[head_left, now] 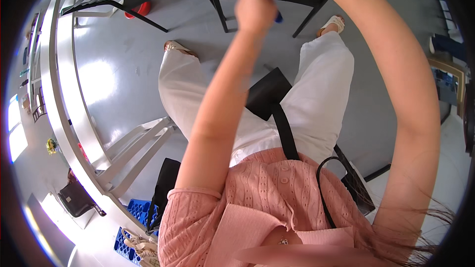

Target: Cleaning and wiping down black chairs with a blue cloth.

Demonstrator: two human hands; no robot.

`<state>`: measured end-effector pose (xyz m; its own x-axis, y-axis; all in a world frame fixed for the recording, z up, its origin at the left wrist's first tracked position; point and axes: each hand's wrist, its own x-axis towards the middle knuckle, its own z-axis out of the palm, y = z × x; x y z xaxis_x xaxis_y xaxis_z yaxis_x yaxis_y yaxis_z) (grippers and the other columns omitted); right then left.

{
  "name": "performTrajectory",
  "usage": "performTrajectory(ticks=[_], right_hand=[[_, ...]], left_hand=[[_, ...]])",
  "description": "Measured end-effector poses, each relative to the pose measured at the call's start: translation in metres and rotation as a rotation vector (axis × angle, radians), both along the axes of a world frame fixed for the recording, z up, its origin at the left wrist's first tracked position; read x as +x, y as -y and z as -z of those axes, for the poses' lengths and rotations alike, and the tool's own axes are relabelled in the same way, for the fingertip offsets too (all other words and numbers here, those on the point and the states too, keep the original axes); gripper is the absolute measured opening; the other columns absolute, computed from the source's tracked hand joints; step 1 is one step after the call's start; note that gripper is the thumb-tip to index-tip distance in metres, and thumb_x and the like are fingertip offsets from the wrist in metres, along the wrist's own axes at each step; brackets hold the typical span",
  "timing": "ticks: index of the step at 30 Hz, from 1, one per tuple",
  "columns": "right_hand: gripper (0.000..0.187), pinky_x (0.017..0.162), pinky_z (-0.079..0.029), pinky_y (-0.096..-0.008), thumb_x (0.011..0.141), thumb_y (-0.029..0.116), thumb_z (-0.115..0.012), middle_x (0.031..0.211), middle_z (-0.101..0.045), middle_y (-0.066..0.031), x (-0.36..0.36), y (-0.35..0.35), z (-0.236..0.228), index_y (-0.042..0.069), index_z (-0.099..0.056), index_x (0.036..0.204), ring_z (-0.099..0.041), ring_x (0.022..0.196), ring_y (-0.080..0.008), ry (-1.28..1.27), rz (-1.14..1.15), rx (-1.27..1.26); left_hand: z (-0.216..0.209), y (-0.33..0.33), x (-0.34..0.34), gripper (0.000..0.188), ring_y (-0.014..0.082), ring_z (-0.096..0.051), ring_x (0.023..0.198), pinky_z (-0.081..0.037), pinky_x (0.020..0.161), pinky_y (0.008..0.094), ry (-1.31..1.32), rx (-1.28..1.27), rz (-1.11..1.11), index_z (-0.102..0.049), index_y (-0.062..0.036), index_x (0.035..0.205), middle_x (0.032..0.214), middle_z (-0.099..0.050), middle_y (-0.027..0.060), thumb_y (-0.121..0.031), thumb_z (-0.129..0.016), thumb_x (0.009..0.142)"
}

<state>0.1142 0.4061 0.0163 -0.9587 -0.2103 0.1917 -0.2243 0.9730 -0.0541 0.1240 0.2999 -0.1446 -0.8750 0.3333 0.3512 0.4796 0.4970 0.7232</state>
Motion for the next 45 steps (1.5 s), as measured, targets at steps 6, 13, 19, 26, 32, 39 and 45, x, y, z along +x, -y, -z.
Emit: performTrajectory(ticks=[6,13,19,26,32,39,45], right_hand=[[0.042,0.072,-0.055,-0.0466,0.081,0.042,-0.063,0.079,-0.069,-0.0221,0.01,0.01,-0.012,0.001,-0.07,0.081,-0.068,0.076,-0.0386,0.095,0.037,-0.073],[0.049,0.073,-0.054,-0.0468,0.082,0.049,-0.063,0.078,-0.069,-0.0225,0.01,0.007,-0.009,0.0,-0.07,0.08,-0.068,0.077,-0.0393,0.099,0.049,-0.154],[0.062,0.075,-0.054,-0.0436,0.091,0.059,-0.052,0.084,-0.07,-0.0231,0.006,0.007,-0.016,0.001,-0.073,0.084,-0.068,0.079,-0.0391,0.093,-0.048,-0.287],[0.062,0.076,-0.052,-0.0442,0.094,0.056,-0.048,0.086,-0.069,-0.0249,-0.008,0.001,-0.008,0.0,-0.073,0.087,-0.067,0.081,-0.04,0.065,0.025,-0.509],[0.061,0.075,-0.051,-0.0449,0.094,0.054,-0.049,0.081,-0.068,-0.026,-0.009,0.0,-0.007,-0.001,-0.073,0.082,-0.067,0.079,-0.0405,0.068,0.105,-0.408],[0.055,0.074,-0.052,-0.0456,0.093,0.05,-0.052,0.083,-0.069,-0.025,-0.003,0.01,-0.008,-0.001,-0.074,0.086,-0.067,0.08,-0.0395,0.078,0.155,-0.41],[0.053,0.075,-0.052,-0.046,0.093,0.048,-0.054,0.084,-0.069,-0.0242,0.001,0.004,-0.005,-0.001,-0.074,0.088,-0.067,0.081,-0.0395,0.077,0.271,-0.349]], left_hand=[[0.003,-0.101,0.051,0.048,0.0338,-0.065,0.087,-0.056,0.069,0.0425,0.105,-0.113,0.16,-0.055,-0.0106,0.12,0.114,-0.056,0.0135,-0.007,-0.064,0.074],[0.017,-0.079,0.041,0.02,0.0327,-0.067,0.086,-0.054,0.065,0.0456,-0.094,-0.14,0.03,-0.065,-0.0104,0.101,0.101,-0.066,0.0127,-0.016,-0.059,0.082],[0.004,0.039,-0.017,0.062,0.0387,-0.062,0.093,-0.053,0.07,0.0473,-0.129,-0.319,-0.204,-0.047,-0.0201,0.138,0.118,-0.055,0.0169,-0.002,-0.056,0.08],[0.006,0.072,-0.066,0.054,0.0382,-0.065,0.089,-0.055,0.07,0.0475,-0.168,-0.427,-0.277,-0.053,-0.0213,0.131,0.111,-0.057,0.0148,-0.006,-0.056,0.078],[0.006,-0.004,-0.003,0.062,0.0401,-0.063,0.088,-0.054,0.071,0.0468,-0.015,-0.192,-0.141,-0.045,-0.0188,0.141,0.11,-0.056,0.0189,-0.005,-0.056,0.081],[0.0,-0.12,0.063,0.05,0.0363,-0.067,0.084,-0.057,0.067,0.0424,0.162,-0.13,0.053,-0.05,-0.014,0.126,0.107,-0.053,0.0186,-0.006,-0.062,0.078],[0.015,-0.127,0.065,0.051,0.0333,-0.065,0.088,-0.057,0.068,0.0418,0.155,-0.15,0.092,-0.048,-0.0188,0.129,0.104,-0.054,0.0174,-0.01,-0.061,0.081]])
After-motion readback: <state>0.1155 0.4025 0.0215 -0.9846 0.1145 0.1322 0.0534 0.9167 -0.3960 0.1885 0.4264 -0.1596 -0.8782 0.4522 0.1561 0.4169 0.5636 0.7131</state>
